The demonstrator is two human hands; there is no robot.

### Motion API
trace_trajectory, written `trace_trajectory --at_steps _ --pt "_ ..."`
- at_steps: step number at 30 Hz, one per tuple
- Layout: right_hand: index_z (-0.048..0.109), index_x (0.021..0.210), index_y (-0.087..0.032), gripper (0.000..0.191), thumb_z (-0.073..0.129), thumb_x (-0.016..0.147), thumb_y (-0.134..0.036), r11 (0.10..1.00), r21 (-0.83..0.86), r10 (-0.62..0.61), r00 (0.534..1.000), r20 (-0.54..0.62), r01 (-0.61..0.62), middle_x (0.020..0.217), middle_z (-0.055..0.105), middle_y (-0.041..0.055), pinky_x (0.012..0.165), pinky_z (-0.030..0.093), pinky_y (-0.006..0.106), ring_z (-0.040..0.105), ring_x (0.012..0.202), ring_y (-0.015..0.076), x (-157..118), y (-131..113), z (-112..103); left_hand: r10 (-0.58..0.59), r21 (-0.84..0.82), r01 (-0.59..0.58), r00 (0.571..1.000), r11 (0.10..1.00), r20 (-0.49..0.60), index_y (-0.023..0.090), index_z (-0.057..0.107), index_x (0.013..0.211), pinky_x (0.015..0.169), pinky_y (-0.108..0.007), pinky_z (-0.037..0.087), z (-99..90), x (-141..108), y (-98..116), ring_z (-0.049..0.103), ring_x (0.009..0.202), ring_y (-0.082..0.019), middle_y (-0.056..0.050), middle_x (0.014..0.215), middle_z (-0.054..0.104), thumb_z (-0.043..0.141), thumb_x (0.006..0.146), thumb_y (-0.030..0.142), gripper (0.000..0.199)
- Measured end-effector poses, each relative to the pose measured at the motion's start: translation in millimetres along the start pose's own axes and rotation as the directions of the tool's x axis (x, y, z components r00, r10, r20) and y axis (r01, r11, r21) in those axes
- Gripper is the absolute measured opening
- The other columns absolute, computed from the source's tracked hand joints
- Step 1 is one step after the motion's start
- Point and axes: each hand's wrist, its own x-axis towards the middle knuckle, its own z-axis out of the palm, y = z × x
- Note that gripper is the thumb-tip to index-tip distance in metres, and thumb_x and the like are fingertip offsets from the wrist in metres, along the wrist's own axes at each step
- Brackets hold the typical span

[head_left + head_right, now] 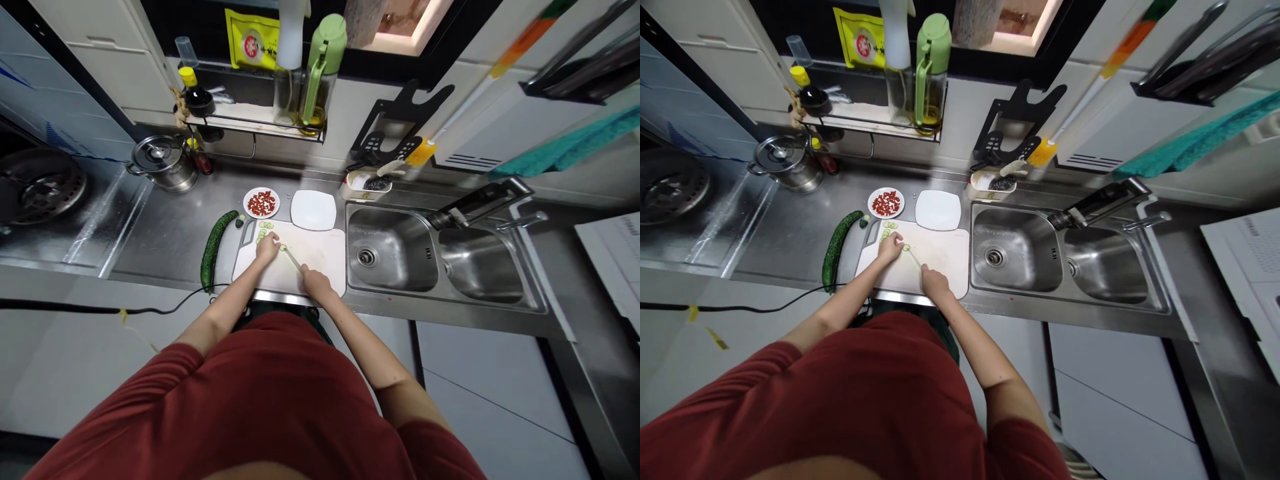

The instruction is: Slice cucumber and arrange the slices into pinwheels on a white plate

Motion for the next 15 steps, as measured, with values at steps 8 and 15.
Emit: trace_trajectory --at_steps 8,15 --pt "0.039 0.122 -0.014 0.037 0.034 0.086 -0.007 1.000 0.020 0.007 0.999 0.045 -0.008 0.101 0.064 0.0155 0.075 0.045 0.033 0.062 0.094 0.0244 -2.6 -0.2 -1.2 0.004 0.001 -0.004 1.000 1.000 -0.010 0.025 0.058 0.092 0.069 -0.025 0.038 4.3 2.7 -4.0 0.057 0.077 -0.016 0.000 0.079 0.061 0.059 0.078 0.028 0.014" --pt "0.040 0.120 -0.014 0.036 0.032 0.086 -0.006 1.000 0.000 -0.020 0.999 -0.045 0.020 0.097 0.065 0.0144 0.072 0.047 0.033 0.064 0.090 0.0249 11.1 -5.6 -1.7 0.007 -0.004 -0.007 1.000 1.000 -0.005 0.024 0.058 0.092 0.068 -0.024 0.037 4.7 3.6 -4.8 0.056 0.077 -0.016 0.000 0.078 0.060 0.060 0.078 0.029 0.015"
